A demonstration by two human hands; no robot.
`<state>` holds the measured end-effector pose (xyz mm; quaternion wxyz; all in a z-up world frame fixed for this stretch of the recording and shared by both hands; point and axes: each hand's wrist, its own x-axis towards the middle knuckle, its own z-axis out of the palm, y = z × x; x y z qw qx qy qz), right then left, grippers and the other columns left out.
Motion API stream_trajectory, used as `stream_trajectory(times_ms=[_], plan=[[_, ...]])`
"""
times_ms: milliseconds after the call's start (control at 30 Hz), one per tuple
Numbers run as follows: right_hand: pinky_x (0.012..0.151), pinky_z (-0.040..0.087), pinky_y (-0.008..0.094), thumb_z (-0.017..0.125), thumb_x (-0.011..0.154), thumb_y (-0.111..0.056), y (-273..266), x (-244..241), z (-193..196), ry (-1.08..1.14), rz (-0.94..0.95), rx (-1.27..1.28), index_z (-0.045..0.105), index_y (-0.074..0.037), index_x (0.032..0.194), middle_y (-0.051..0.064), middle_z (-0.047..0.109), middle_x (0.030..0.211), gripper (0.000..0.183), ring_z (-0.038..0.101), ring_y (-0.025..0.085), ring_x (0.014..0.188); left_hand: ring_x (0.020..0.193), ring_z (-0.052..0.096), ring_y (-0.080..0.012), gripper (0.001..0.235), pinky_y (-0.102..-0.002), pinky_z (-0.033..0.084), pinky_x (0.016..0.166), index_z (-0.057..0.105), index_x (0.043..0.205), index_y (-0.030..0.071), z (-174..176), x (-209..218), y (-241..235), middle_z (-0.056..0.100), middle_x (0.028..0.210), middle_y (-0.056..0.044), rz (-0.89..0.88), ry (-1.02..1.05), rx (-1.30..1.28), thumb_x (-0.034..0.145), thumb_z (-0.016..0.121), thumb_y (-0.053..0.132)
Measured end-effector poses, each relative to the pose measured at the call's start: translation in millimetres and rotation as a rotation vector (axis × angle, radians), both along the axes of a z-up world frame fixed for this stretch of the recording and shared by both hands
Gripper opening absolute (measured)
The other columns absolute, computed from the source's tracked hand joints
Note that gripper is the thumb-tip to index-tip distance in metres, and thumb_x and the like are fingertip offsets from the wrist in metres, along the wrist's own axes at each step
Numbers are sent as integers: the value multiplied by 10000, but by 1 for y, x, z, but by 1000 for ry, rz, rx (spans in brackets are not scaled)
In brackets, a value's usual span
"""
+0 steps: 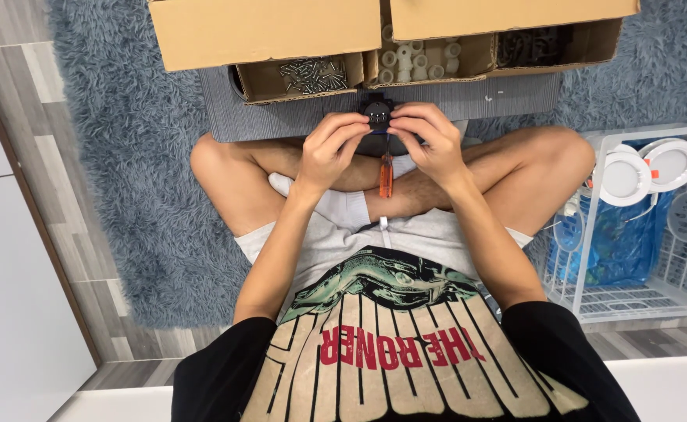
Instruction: Assembling electrical light fixtures and junction boxes using a screwdriver
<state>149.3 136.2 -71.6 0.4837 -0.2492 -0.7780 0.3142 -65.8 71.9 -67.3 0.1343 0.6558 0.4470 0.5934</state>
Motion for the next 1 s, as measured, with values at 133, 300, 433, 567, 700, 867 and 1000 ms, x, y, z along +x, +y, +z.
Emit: stream_trajectory(times_ms=[133,300,433,567,700,867,1000], plan=[[849,647,508,827,1018,42,1,-2,5,-24,0,43,835,39,1043,188,798,1044,27,785,421,972,854,786,-309,75,-406,676,765,831,995,1,1,0,1,816,1017,-114,14,7,3,967,809,-65],[861,641,528,819,1013,47,1,-5,7,-53,-4,81,823,43,1044,200,786,1021,32,776,442,974,931,766,-357,83,-454,658,825,825,1012,16,-5,-3,2,802,1019,-116,24,34,12,968,812,-53],[876,645,503,801,1004,67,-1,-6,9,-64,8,97,814,46,1041,194,774,1011,44,788,445,997,1009,788,-405,53,-471,663,873,809,998,-5,-6,-1,1,793,1008,-139,3,38,-13,988,789,-53],[853,655,491,775,1017,63,-1,-7,10,-74,20,41,802,50,1061,191,764,1011,53,792,436,968,1045,797,-391,71,-451,659,893,794,1003,-8,-5,2,1,791,1018,-134,-19,-35,-79,977,789,-74],[858,654,476,783,1016,29,-4,-4,7,-137,0,33,788,42,1048,178,767,1050,35,793,408,975,1044,802,-362,68,-437,664,908,793,1017,6,-9,3,-4,793,1053,-110,-13,-28,-129,983,786,-52],[901,655,447,763,1028,5,-4,1,-3,-168,1,20,788,2,1054,166,766,1152,36,796,391,1052,1151,789,-348,34,-424,654,971,782,999,16,-16,3,-5,780,1134,-109,-18,-29,-147,1015,760,-4],[921,655,442,741,1032,15,-6,1,0,-176,11,7,791,-13,1056,184,752,1226,62,788,395,1105,1200,772,-348,51,-425,649,993,772,999,15,-17,1,-8,760,1183,-111,-39,-7,-182,1035,736,12]])
